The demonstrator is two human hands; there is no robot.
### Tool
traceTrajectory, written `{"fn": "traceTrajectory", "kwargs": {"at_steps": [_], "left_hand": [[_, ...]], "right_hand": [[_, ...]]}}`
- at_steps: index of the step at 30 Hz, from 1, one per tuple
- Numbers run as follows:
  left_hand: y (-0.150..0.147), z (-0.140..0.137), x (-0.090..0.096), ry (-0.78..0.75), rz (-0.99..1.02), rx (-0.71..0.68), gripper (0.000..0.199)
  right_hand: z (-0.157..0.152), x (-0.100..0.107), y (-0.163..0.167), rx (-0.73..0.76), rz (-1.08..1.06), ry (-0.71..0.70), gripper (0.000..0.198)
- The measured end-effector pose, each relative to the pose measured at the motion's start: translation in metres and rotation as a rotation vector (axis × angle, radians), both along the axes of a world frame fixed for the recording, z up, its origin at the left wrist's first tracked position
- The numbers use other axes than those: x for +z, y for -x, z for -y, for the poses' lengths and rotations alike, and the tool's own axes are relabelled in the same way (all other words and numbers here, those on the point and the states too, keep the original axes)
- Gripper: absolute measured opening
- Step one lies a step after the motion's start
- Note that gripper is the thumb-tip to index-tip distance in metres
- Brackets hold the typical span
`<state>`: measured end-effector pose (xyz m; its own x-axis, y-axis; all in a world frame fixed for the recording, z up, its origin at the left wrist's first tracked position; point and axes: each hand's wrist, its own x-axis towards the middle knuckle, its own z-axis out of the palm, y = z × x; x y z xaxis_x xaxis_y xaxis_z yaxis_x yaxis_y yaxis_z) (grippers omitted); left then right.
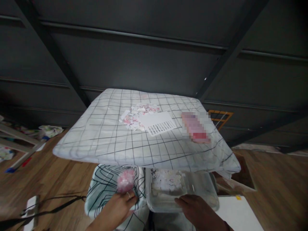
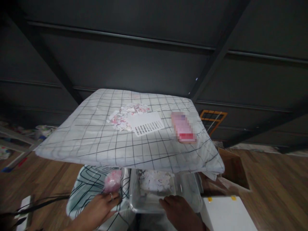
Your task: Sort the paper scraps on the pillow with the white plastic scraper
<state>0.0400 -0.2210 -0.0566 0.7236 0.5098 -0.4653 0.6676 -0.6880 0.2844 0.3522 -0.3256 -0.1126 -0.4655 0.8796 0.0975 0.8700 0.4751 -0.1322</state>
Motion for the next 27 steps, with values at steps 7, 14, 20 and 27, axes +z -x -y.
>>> {"fn": "traceTrajectory", "kwargs": {"at_steps": [7,14,20,27], "left_hand": [[-0.006,-0.002,0.014,0.025,-0.051,0.134,0.048],[-0.005,0.006,0.005,0.016,-0.021,0.095,0.041],[-0.001,0.019,-0.006,0.012,-0.053,-0.019,0.040],[-0.003,0.011,0.005,0.035,-0.080,0.033,0.045]], "right_hand": [[-0.003,0.002,0.009,-0.047,-0.073,-0.052,0.047],[-0.007,0.017,0.011,0.036,0.019,0.090,0.031],[0.012,0.012,0.008,0.037,0.029,0.141,0.035],[0.003,0.024,0.011,0.020,-0.021,0.066,0.030]]}}
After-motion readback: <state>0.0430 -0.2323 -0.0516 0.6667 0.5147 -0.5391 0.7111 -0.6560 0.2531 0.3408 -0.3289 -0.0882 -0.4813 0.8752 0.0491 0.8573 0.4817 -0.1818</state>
